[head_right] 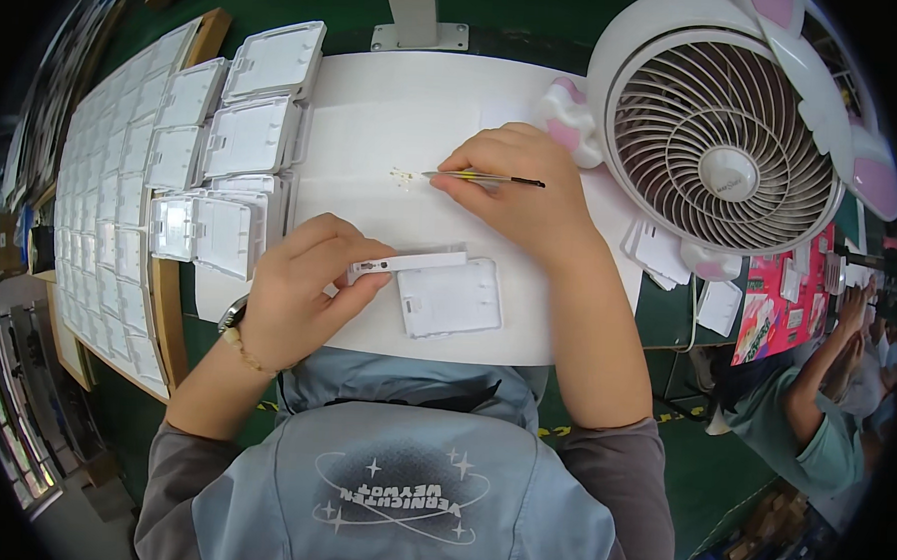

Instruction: Assembling small electronic components into plastic housings using tweezers.

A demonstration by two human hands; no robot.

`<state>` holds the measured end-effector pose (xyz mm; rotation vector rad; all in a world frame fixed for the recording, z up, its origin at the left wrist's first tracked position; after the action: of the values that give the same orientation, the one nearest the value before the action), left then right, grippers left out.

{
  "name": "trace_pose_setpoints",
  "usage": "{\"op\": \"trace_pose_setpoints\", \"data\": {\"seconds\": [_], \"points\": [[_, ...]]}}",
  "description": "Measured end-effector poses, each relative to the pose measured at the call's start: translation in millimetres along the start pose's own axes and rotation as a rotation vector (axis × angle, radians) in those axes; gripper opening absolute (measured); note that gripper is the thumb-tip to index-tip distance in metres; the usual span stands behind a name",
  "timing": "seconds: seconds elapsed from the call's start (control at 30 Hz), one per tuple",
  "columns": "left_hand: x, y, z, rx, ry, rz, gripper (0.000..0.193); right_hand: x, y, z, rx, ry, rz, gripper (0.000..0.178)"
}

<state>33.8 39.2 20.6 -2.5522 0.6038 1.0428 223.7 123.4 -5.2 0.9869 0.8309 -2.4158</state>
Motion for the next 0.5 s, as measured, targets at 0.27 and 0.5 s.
{"op": "trace_pose_setpoints", "data": {"seconds": [0.27, 0.5], "points": [[11, 1, 14, -0.006, 0.16, -0.086, 0.022, 1, -1, -2, -0.011, -0.032, 0.062, 0.017], [19, 1, 18, 0.042, 0.193, -0.152, 0.023, 2, -1, -1, -0.017, -0.035, 0.048, 0.016]]}}
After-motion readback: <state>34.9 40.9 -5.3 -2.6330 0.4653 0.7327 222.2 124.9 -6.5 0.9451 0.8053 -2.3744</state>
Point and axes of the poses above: each hand's wrist, its own y-axis away from the middle knuckle, its own x-axis out of the palm, z = x × y, the point moved 5 cm from there along -y, towards the middle knuckle, and after that the axes turned 7 degrees about z, right-handed, at the moved point
